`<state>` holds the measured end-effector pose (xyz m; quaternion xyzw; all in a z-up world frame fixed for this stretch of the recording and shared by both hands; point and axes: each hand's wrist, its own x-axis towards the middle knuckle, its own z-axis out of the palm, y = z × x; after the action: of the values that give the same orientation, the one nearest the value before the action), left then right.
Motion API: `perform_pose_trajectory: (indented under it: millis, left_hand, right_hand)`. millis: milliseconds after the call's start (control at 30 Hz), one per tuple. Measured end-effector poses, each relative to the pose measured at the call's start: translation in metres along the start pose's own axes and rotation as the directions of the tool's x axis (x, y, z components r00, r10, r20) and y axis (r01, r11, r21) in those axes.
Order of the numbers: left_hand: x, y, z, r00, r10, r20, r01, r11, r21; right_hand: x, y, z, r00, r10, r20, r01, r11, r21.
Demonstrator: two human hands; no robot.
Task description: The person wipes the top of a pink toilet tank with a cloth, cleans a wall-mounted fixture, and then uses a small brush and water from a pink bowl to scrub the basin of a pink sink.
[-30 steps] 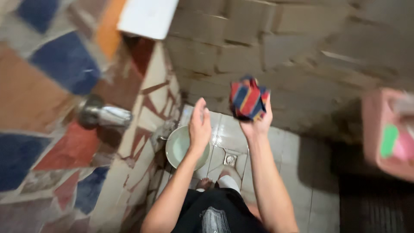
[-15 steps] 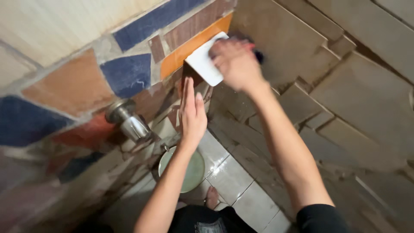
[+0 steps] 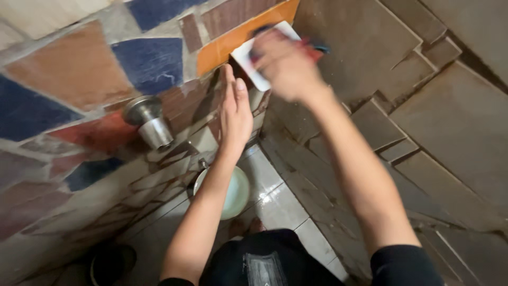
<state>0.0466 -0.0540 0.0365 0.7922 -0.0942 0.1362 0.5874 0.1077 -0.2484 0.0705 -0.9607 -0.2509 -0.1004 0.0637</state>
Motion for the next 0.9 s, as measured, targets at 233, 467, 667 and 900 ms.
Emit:
perform_pose_trajectory:
  millis: [233, 467, 667, 900]
  left_hand:
    - [-0.013, 0.005, -0.010, 0.998, 0.058, 0.032, -0.057, 0.998, -0.010]
    - [-0.027, -0.005, -0.014, 0.995, 0.100, 0.027, -0.101, 0.995, 0.005]
    - [-0.040, -0.011, -0.016, 0.996, 0.063, -0.056, -0.057, 0.993, 0.108]
    - [-0.072, -0.026, 0.005, 0.981, -0.101, -0.167, 0.123, 0.984, 0.129]
  right_hand:
    - [0.004, -0.045, -0.003, 0.991, 0.042, -0.123, -0.040, 0.999, 0.017]
    - [0.003, -0.045, 0.001, 0.987, 0.041, -0.154, -0.035, 0.999, 0.038]
    - [0.008, 0.001, -0.017, 0.968, 0.148, -0.203, -0.164, 0.984, -0.065]
    - [-0.005, 0.006, -0.027, 0.981, 0.061, -0.185, -0.041, 0.993, 0.113]
